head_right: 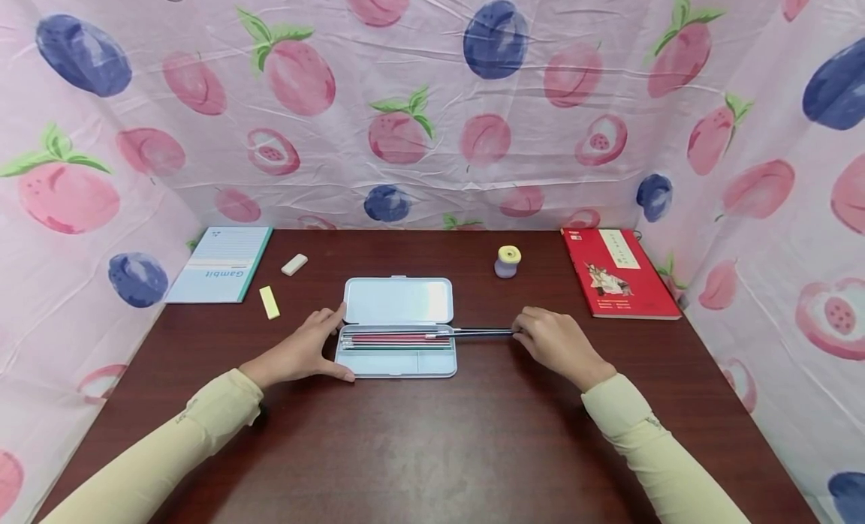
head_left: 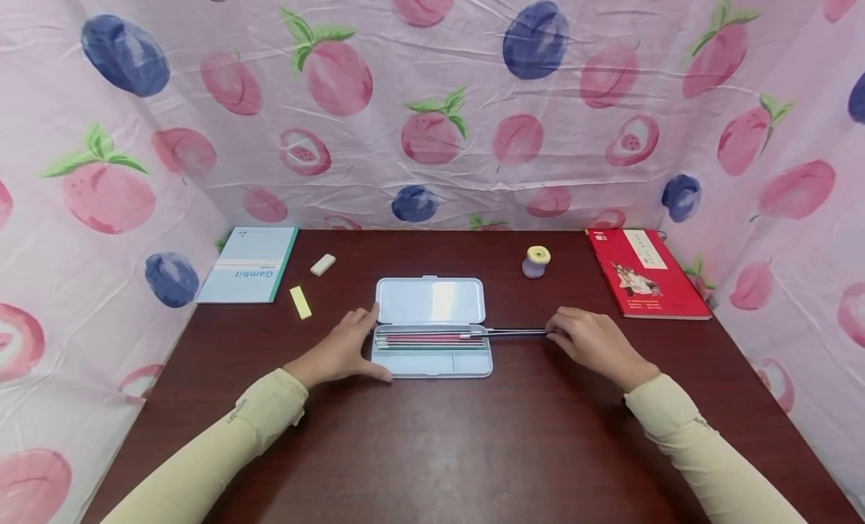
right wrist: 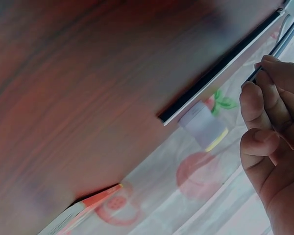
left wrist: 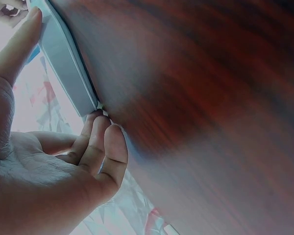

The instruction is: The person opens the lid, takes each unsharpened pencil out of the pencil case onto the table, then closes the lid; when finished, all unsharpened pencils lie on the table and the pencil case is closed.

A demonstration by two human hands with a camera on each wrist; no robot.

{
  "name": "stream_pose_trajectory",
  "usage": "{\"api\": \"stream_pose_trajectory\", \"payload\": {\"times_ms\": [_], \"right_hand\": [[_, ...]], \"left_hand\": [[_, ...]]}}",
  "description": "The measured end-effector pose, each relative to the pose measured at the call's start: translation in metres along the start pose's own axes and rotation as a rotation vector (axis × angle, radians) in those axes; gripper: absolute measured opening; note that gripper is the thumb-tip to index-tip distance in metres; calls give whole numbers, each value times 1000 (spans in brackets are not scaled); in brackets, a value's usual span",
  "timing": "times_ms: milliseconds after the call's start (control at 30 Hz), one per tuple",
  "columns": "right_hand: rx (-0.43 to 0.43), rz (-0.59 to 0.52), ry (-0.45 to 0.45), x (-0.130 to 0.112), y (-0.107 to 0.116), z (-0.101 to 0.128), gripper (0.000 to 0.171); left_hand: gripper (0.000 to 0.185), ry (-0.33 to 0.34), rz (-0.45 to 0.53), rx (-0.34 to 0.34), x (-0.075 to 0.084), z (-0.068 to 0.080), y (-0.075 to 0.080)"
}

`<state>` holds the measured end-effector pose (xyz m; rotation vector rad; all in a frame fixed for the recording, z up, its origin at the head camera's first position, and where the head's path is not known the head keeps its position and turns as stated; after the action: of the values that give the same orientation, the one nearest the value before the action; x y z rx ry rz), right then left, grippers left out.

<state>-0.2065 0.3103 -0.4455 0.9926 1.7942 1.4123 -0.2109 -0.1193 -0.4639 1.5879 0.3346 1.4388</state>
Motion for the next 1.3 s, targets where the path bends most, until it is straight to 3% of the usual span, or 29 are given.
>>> {"api": "stream_pose_trajectory", "payload": {"times_ms": [733, 1300], "right_hand": [[13, 30, -24, 26, 7, 30, 26], [-15, 42, -9, 30, 4, 40, 22]], "left_hand": [[137, 12, 0, -4, -2, -2, -3], [138, 22, 1, -5, -1, -1, -4]]}}
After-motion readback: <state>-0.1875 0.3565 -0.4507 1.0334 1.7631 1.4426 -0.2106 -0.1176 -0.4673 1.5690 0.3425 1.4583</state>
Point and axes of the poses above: each hand's wrist, its own z-axis away from the middle knuckle, its own y-axis out of the back of the hand, x = y × z, the point moved 3 cm from there along -z, towards the middle knuckle, and after that the axes turned 5 degrees about z, right-handed, at the moved point
